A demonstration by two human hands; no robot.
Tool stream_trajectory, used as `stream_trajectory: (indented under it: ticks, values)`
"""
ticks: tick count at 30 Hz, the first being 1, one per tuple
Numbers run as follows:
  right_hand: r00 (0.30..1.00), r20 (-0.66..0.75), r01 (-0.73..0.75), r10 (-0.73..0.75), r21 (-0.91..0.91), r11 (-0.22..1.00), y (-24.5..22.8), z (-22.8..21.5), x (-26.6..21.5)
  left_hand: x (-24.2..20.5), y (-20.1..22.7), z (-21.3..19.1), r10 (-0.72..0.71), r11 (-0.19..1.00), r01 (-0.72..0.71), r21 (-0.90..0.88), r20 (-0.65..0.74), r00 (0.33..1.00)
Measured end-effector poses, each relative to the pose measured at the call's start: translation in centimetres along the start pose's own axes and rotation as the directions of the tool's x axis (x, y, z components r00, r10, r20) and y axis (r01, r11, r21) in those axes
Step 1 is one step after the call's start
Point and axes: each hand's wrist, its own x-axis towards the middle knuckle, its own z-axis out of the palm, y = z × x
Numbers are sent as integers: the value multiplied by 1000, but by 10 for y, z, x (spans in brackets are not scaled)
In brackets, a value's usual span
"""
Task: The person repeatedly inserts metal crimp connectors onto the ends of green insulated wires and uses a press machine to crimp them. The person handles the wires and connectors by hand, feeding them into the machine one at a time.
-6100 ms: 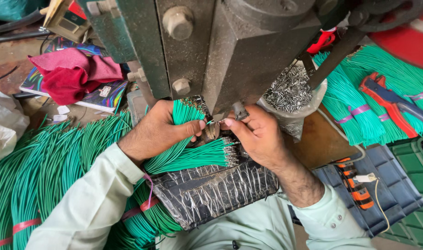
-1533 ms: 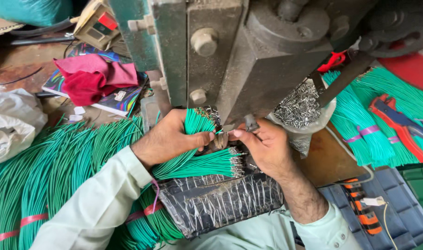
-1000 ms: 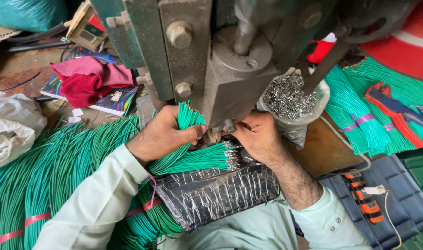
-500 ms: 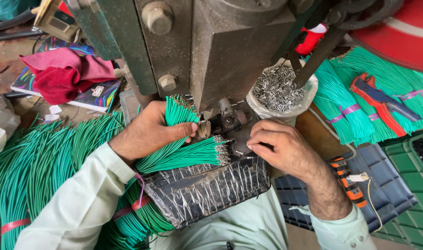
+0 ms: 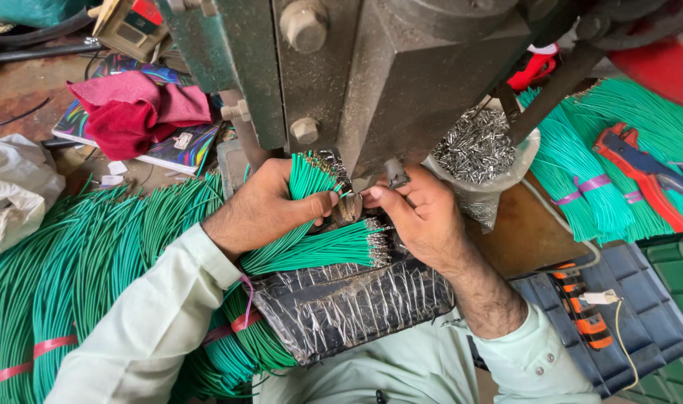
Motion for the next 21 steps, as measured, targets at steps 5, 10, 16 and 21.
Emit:
stream_trajectory:
  ticks: [5,10,16,21]
  values:
    - [999,-35,-28,26,-48,998,7,3,2,0,3,1,-12,1000,12,-22,6,1000]
    - [998,-36,-57,53,-132,990,14,0,8,1,3,1,-32,999,32,-9,4,999]
    - [999,45,19,-14,-116,993,7,-3,1,1,2,2,-91,996,91,4,-9,996]
    - [988,129,108,-88,-161,981,-20,-23,-14,1,5,2,-2,994,7,-109,54,999]
